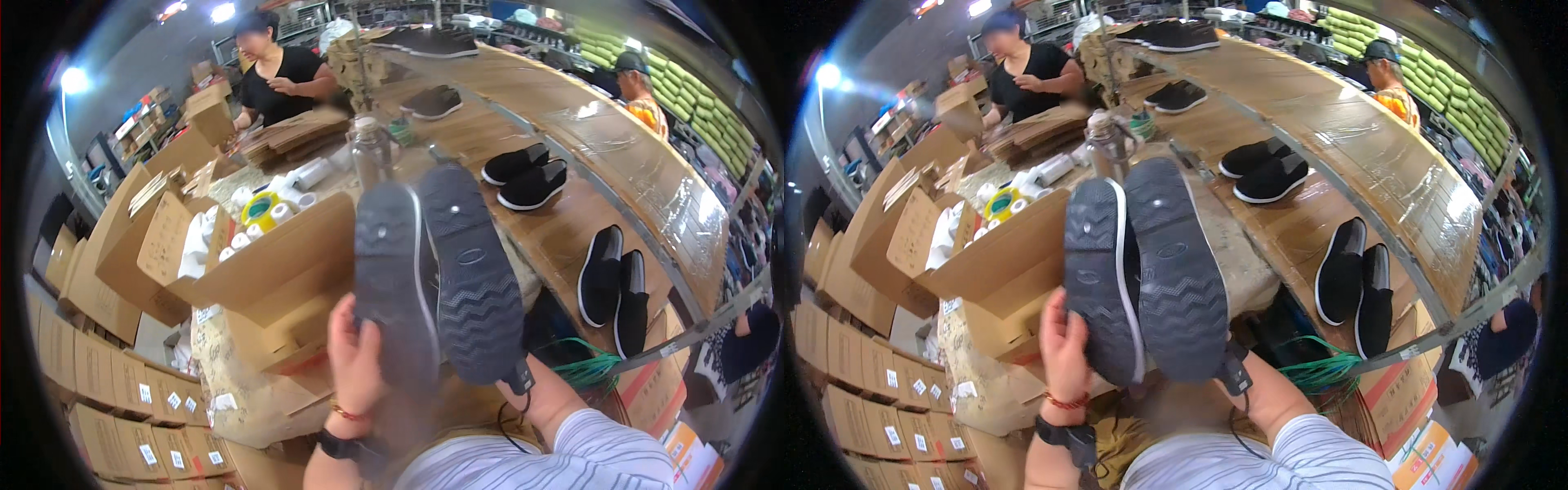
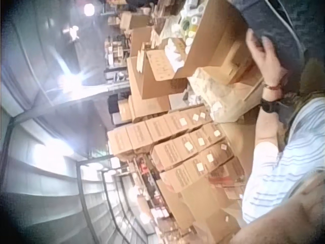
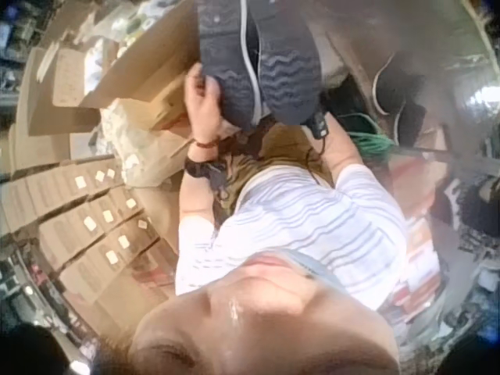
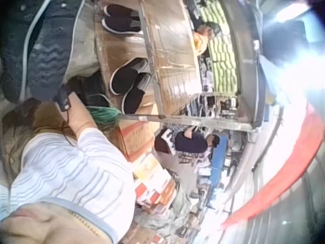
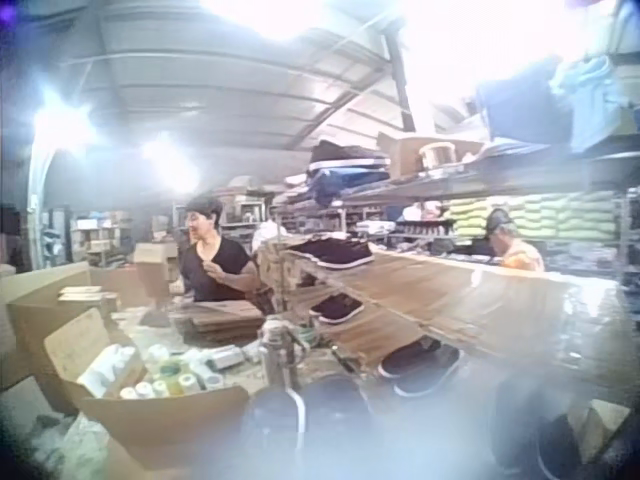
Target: The recorder is packing shoes into boxes, writing on boxes, and organizing them in a warehouse environment.
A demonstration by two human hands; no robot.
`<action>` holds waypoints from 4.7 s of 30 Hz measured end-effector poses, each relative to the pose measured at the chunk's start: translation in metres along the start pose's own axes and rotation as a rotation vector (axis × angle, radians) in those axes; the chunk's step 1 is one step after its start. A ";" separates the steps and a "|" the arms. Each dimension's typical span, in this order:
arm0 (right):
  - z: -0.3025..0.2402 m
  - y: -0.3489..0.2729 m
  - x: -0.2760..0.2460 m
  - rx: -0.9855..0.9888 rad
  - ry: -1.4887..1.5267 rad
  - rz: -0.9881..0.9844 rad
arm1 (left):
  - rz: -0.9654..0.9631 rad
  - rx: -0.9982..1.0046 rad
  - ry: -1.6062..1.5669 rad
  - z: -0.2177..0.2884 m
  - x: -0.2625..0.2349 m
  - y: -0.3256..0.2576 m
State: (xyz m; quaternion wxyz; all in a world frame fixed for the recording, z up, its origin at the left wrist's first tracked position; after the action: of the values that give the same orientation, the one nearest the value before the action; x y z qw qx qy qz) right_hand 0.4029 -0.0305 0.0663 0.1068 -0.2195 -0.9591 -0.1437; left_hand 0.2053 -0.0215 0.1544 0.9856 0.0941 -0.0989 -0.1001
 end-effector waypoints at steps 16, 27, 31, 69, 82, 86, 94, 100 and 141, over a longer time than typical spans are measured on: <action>-0.011 0.010 0.073 0.725 1.208 -0.367 | -0.279 0.375 1.440 -0.019 -0.131 0.024; -0.008 0.053 0.163 -0.984 -0.742 -0.900 | -0.166 0.747 1.489 -0.025 -0.092 0.015; -0.042 0.100 0.116 -0.764 -0.661 -0.444 | 0.017 0.637 1.485 0.035 -0.158 0.016; -0.001 0.092 0.125 -0.650 -1.008 -1.110 | -0.283 0.143 1.711 -0.011 -0.144 0.027; 0.008 0.085 0.140 -0.767 -1.190 -0.905 | -0.252 0.189 1.738 -0.017 -0.137 0.037; 0.003 0.088 0.132 -0.637 -1.200 -0.930 | -0.269 0.235 1.797 -0.027 -0.134 0.039; -0.012 0.089 0.140 -0.710 -1.163 -0.870 | -0.233 0.233 1.723 -0.010 -0.133 0.042; -0.008 0.080 0.134 -0.833 -1.164 -0.821 | -0.227 0.299 1.779 -0.015 -0.132 0.033; 0.053 0.100 0.084 -0.242 -0.623 -0.451 | -0.407 0.525 1.594 -0.009 -0.130 0.017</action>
State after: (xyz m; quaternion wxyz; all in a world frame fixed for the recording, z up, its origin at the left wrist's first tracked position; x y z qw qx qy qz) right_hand 0.3663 0.1055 0.0625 -0.2497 -0.0475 -0.9458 -0.2022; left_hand 0.0853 0.0243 0.1259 0.6701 0.3767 0.6210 -0.1526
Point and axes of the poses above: each hand's wrist, its own y-axis towards the middle knuckle, its own x-axis out of the palm, z = x × y, the point moved 3 cm from there along y, towards the middle knuckle, and after that the axes turned 4 degrees about y, right-handed, at the moved point
